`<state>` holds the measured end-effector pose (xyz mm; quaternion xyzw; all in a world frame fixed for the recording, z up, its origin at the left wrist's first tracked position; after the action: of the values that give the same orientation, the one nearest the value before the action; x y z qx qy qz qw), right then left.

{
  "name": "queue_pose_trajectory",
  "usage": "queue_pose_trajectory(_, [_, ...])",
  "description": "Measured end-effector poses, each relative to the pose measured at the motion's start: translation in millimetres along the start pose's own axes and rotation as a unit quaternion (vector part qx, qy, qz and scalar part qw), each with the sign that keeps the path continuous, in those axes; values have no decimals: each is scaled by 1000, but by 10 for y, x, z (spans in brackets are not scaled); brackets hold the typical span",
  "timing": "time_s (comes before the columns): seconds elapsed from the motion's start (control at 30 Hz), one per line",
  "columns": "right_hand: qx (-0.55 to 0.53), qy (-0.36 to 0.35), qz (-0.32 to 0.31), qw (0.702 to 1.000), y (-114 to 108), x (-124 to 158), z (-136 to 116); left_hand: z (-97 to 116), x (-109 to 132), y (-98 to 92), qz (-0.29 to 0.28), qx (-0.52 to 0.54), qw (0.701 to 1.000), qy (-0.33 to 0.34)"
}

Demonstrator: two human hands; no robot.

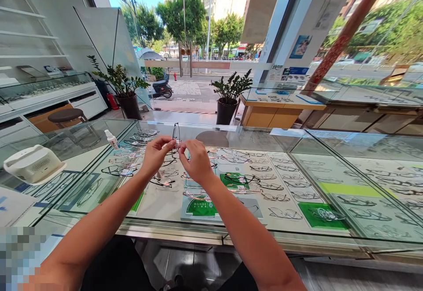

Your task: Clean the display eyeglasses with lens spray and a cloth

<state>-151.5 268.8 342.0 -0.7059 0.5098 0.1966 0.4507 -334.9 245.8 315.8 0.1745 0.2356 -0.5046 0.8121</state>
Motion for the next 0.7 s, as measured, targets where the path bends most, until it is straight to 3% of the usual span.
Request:
queue_pose_trajectory(0.13, [29, -10, -5, 1000, 28, 29, -56, -29, 1, 7, 3, 13, 1000, -8])
queue_pose_trajectory(0.37, [99, 16, 45, 994, -30, 25, -8, -64, -7, 4, 18, 41, 999, -29])
queue_pose_trajectory(0.7, [125, 54, 125, 983, -217, -31, 131, -53, 30, 40, -28, -42, 999, -14])
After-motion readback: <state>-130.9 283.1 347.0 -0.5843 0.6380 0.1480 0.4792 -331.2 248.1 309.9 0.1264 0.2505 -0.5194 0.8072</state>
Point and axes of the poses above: each hand's wrist, its own x-axis away from the middle knuckle, its own y-axis out of the palm, z = x × y, the point moved 5 cm from there along -x, towards the middle knuckle, and after that the axes turned 6 degrees about y, right-handed, at the moved point
